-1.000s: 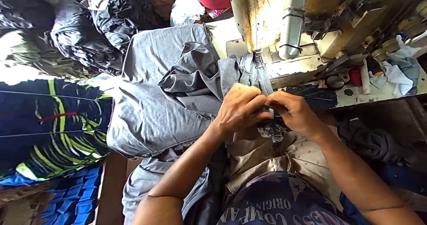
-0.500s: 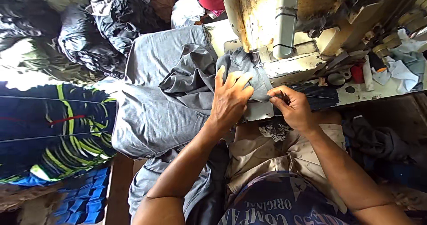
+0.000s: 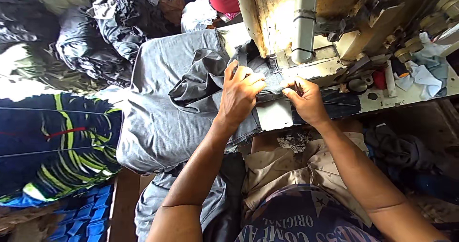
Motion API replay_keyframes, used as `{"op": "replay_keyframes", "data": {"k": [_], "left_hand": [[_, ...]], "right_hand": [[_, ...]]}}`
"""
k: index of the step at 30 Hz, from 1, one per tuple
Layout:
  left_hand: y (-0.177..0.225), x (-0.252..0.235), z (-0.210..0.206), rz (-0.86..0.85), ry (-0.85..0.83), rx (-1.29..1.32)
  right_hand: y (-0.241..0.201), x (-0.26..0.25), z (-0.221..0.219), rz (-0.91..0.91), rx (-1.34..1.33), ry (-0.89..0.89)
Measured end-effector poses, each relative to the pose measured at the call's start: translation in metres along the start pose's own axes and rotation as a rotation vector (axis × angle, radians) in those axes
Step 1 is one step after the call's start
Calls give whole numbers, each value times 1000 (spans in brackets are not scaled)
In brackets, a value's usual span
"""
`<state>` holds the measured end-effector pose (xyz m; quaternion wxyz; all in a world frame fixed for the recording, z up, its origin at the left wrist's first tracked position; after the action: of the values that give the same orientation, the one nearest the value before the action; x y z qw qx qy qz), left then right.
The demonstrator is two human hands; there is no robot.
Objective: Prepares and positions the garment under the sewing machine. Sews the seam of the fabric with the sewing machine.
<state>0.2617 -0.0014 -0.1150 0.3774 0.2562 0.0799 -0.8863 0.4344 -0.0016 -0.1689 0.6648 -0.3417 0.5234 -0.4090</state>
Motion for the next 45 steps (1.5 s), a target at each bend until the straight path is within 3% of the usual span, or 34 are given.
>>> {"op": "replay_keyframes", "data": {"k": [7, 13, 20, 24, 28, 31, 33, 36, 41, 45], "left_hand": [[-9, -6, -2, 22, -56, 7], [-6, -12, 11, -20, -228, 44], [-77, -9, 69, 137, -259, -59], [-11, 0, 102, -145, -65, 330], [52, 23, 68, -275, -114, 551], [69, 31, 33, -282, -25, 593], [69, 33, 14, -256, 47, 409], [50, 31, -19, -160, -99, 77], [48, 28, -13, -84, -235, -26], [53, 20, -3, -54, -249, -67]], "right_hand": [[2, -16, -5, 52, -46, 32], [1, -21, -9, 53, -36, 44], [-1, -25, -10, 35, 98, -19], [-21, -21, -8, 56, 214, -267], [-52, 20, -6, 181, 232, -482], [-45, 43, -3, 221, 278, -422], [-37, 53, 5, 198, 269, -332], [-33, 62, 14, 162, 227, -224], [-25, 67, 18, 103, 169, -169], [-23, 66, 22, 63, 122, -151]]}}
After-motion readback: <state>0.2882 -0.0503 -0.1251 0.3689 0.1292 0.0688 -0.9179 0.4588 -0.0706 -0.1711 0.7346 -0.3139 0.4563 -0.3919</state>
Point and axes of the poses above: each hand's wrist, its own x-axis away from the middle knuckle, its own z-axis out of the back of the hand, y = z × x, the point moved 8 cm from there along -x, towards the middle knuckle, and after that the axes turned 5 degrees about x, right-handed, at the moved point
